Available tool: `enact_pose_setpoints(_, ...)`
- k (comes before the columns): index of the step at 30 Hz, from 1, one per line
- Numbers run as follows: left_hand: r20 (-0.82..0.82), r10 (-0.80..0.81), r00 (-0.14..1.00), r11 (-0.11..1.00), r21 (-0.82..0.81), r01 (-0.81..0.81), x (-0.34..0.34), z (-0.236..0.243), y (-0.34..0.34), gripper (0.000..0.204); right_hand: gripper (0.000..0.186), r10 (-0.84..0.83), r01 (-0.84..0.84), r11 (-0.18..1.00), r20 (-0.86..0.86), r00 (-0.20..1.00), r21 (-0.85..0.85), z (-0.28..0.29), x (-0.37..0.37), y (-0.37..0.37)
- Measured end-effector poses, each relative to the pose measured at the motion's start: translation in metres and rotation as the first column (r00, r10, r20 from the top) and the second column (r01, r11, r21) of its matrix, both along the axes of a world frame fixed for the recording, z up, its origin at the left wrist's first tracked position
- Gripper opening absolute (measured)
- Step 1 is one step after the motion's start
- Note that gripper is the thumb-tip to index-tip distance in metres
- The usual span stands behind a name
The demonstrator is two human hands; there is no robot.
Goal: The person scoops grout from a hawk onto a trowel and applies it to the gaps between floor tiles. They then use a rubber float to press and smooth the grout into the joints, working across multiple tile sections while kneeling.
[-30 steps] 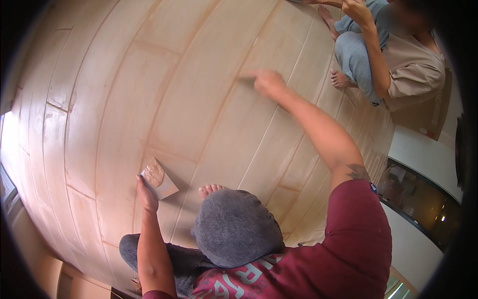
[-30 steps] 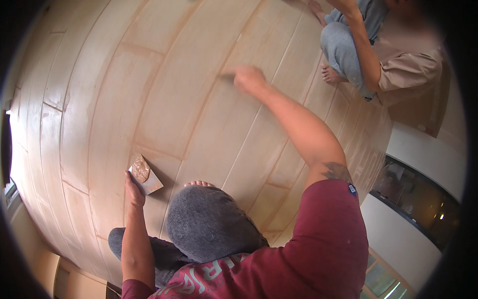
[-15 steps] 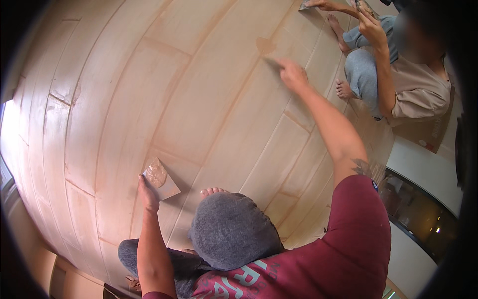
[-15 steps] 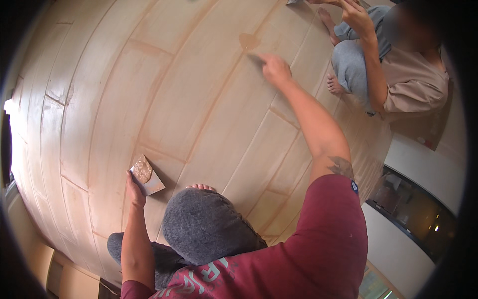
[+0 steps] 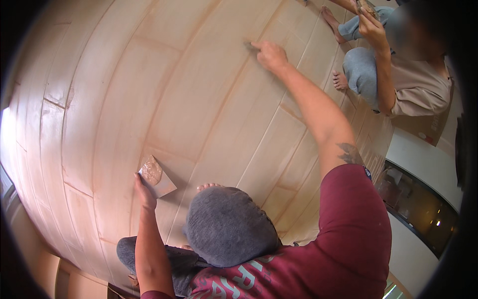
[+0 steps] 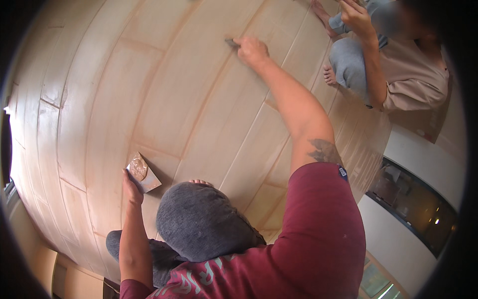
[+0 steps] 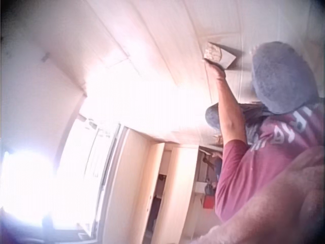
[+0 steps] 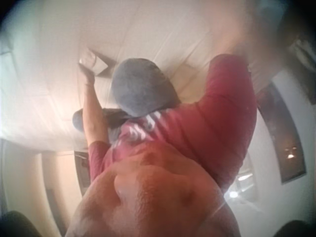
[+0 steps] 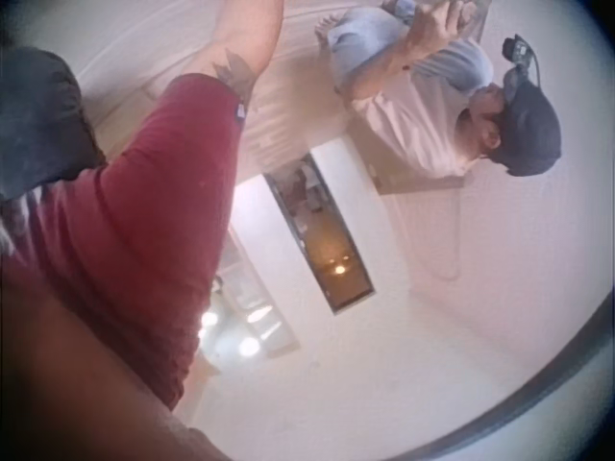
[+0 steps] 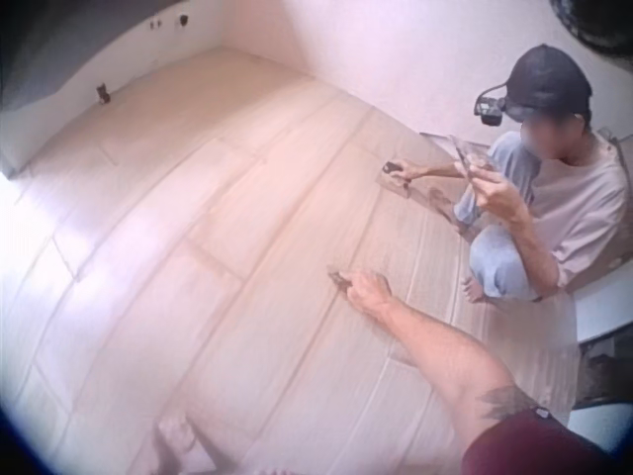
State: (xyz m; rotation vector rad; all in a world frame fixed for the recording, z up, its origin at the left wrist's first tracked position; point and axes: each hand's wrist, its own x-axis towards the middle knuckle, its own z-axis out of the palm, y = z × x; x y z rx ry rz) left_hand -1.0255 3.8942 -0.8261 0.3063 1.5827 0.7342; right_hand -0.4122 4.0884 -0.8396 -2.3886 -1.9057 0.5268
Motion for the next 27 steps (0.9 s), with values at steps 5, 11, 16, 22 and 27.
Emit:
enact_pose_setpoints(5,-0.032,-0.035,0.999,0.999,0.024,0.036,0.001,-0.004,0.001,0.061,0.051,0.045,-0.068,0.983,-0.135,0.990,-0.170,0.011,-0.035,-0.034)
enact_pose_setpoints(11,-0.102,-0.118,0.988,0.987,0.095,0.127,-0.012,-0.020,-0.005,0.065,0.038,0.026,-0.079,0.988,-0.366,0.930,-0.131,0.044,-0.113,-0.138)
enact_pose_setpoints(16,-0.345,-0.292,0.892,0.891,0.240,0.385,-0.009,-0.009,-0.013,0.068,0.038,-0.619,0.529,0.773,-0.598,0.510,-0.349,0.065,-0.169,-0.235)
enact_pose_setpoints(22,-0.109,-0.210,0.972,0.905,0.353,0.236,-0.002,0.028,-0.014,0.068,0.038,-0.521,0.610,0.781,-0.679,0.517,-0.135,0.127,-0.200,-0.287)
enact_pose_setpoints(27,-0.012,-0.157,0.988,0.862,0.486,0.142,0.009,0.103,0.022,0.069,0.029,-0.228,0.674,0.732,-0.967,0.111,-0.095,0.209,-0.239,-0.288)
